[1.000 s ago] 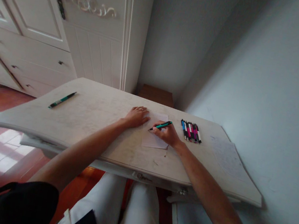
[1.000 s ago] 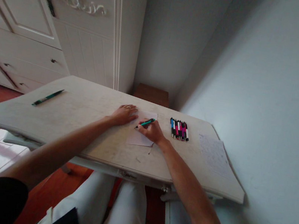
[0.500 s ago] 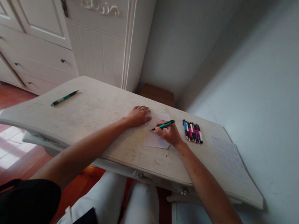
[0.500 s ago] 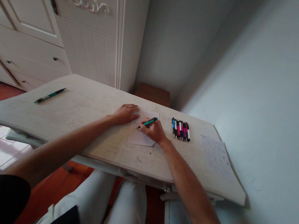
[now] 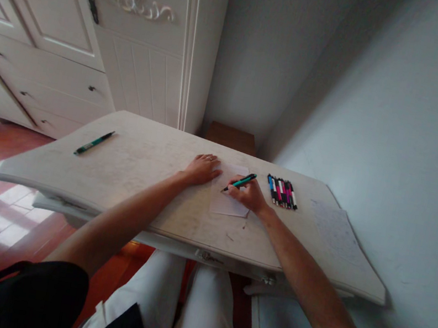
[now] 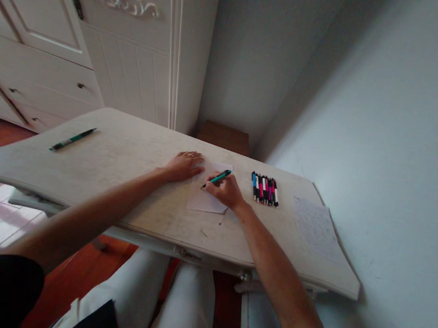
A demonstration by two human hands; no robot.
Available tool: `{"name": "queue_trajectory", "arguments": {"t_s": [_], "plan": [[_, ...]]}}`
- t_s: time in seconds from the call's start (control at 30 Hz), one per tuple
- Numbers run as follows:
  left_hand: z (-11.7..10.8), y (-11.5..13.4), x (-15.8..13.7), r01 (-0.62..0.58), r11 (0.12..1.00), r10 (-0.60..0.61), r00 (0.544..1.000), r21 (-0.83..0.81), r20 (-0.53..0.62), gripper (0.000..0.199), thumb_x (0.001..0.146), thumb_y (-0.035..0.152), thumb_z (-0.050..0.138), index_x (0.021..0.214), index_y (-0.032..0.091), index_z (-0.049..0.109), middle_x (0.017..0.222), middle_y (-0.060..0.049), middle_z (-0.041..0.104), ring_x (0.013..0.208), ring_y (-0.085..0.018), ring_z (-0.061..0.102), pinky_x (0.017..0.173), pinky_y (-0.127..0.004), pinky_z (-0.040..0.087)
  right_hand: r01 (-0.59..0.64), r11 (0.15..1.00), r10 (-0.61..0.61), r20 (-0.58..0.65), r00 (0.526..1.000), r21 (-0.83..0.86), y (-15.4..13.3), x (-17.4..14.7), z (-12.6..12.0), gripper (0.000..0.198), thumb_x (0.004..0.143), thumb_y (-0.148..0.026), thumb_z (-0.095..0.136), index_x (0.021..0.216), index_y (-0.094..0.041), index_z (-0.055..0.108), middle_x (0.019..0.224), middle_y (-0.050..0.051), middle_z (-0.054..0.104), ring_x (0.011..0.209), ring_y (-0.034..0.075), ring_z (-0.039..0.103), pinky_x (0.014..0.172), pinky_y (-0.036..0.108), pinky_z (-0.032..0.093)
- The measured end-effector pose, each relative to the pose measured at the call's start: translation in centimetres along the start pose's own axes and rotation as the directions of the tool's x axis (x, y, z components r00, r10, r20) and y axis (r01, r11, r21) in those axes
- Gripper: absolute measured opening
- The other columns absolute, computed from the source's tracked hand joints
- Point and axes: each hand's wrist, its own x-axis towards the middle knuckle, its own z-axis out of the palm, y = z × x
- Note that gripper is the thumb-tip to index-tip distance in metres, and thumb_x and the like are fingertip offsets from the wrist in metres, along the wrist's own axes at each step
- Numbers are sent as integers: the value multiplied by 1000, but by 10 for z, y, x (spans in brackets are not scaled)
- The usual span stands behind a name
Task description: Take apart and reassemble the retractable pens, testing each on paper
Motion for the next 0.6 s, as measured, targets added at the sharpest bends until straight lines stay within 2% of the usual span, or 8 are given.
{"name": "queue_trajectory", "arguments": {"t_s": [0.2,0.4,0.6], "plan": [[-1,0,-1,1,1000,-1,1000,-4,1,42,96,46,41,127,23,57,142,-7,52,134,-22,43,111,-37,31,-1,1000,1,-1,1000,20,1,0,0,11,73,-26,60,74,-17,67,67,3,64,64,15,52,61,28,43],[0,0,0,-4,1000,4,1000,-2,-10,44,96,45,41,128,19,57,142,-11,51,133,-24,44,111,-39,32,5,999,-5,23,1000,34,-1,-1,-1,12,74,-25,60,75,-17,68,68,3,64,64,15,54,62,28,43],[0,1,-1,-1,1000,1,1000,-4,-14,43,96,46,41,128,21,57,142,-9,52,133,-23,43,111,-38,32,-10,998,9,17,1000,65,0,-1,0,13,73,-27,61,74,-17,68,68,4,65,65,16,55,63,29,44]]}}
